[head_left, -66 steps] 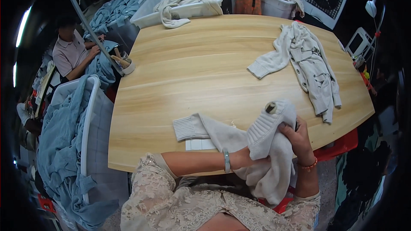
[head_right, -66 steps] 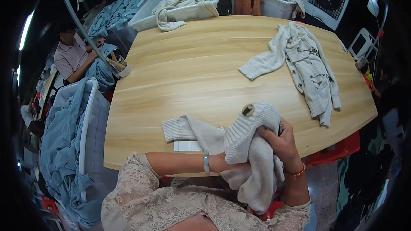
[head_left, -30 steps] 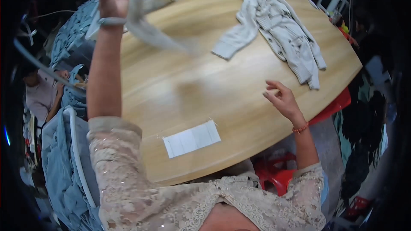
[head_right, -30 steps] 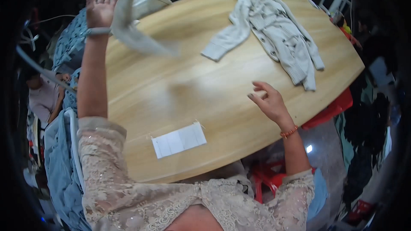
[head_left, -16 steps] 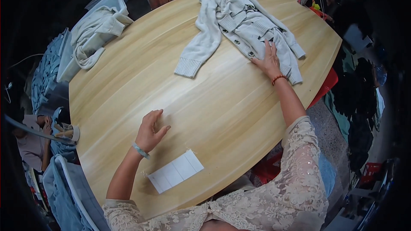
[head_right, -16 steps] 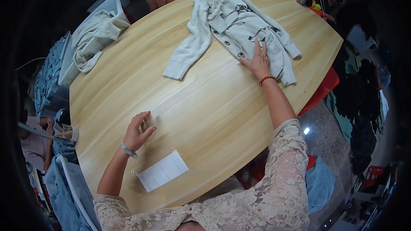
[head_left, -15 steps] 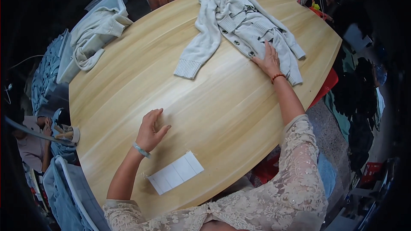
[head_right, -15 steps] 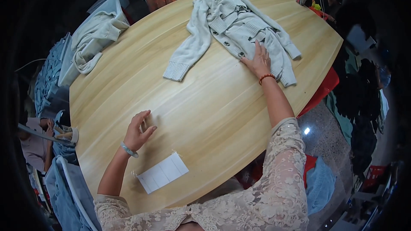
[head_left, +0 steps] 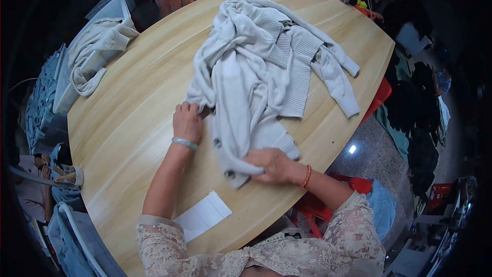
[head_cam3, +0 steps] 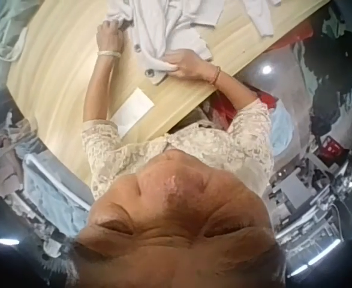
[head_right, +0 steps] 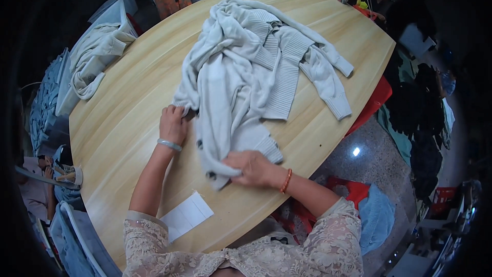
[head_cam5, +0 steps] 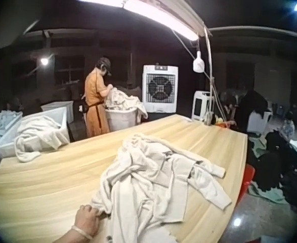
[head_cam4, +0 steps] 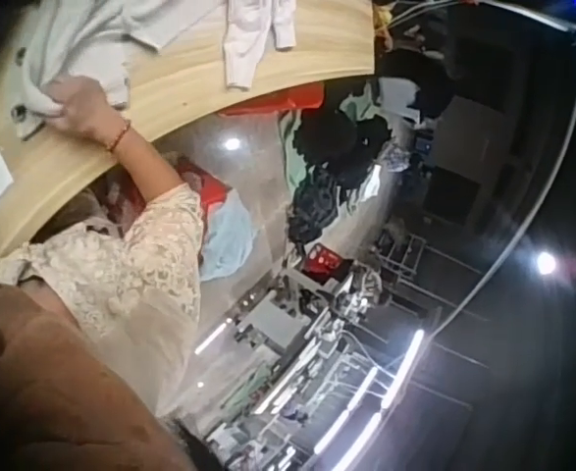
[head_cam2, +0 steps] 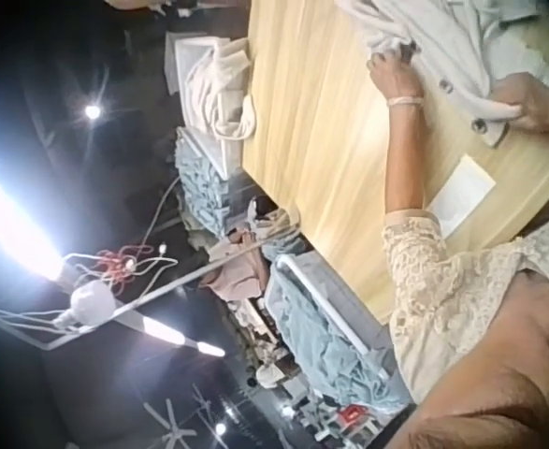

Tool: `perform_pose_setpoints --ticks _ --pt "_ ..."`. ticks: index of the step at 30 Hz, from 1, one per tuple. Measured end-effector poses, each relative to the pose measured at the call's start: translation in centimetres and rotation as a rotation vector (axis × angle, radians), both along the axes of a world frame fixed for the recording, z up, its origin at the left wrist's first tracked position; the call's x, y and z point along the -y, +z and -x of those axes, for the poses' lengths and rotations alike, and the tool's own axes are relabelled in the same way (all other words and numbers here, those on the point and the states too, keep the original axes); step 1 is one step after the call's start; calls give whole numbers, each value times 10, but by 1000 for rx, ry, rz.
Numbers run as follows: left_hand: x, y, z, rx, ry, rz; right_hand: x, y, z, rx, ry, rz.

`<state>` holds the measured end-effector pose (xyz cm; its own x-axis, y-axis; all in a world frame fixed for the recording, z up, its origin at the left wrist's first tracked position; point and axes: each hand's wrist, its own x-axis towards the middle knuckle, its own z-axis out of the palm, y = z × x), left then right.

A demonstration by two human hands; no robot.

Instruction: Inspecting a white knit cardigan for quality and using scissors to trim loose threads.

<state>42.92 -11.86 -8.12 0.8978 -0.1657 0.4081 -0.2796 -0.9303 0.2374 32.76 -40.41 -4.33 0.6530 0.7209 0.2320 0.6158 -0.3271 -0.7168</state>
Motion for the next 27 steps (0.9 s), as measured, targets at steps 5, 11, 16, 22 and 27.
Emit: perform_pose_setpoints --ticks 5,11,16,22,27 --pt "-64 21 96 -58 115 -112 11 2 50 -21 208 7" --pt "-195 34 243 -211 650 -258 15 19 41 -133 331 -60" --pt "-187 107 308 -533 1019 -325 35 54 17 -233 471 15" --pt "-191 187 336 -563 1398 -331 96 83 -21 -279 552 -5" --pt "-223 200 365 101 1454 1268 173 92 -89 -162 268 -159"
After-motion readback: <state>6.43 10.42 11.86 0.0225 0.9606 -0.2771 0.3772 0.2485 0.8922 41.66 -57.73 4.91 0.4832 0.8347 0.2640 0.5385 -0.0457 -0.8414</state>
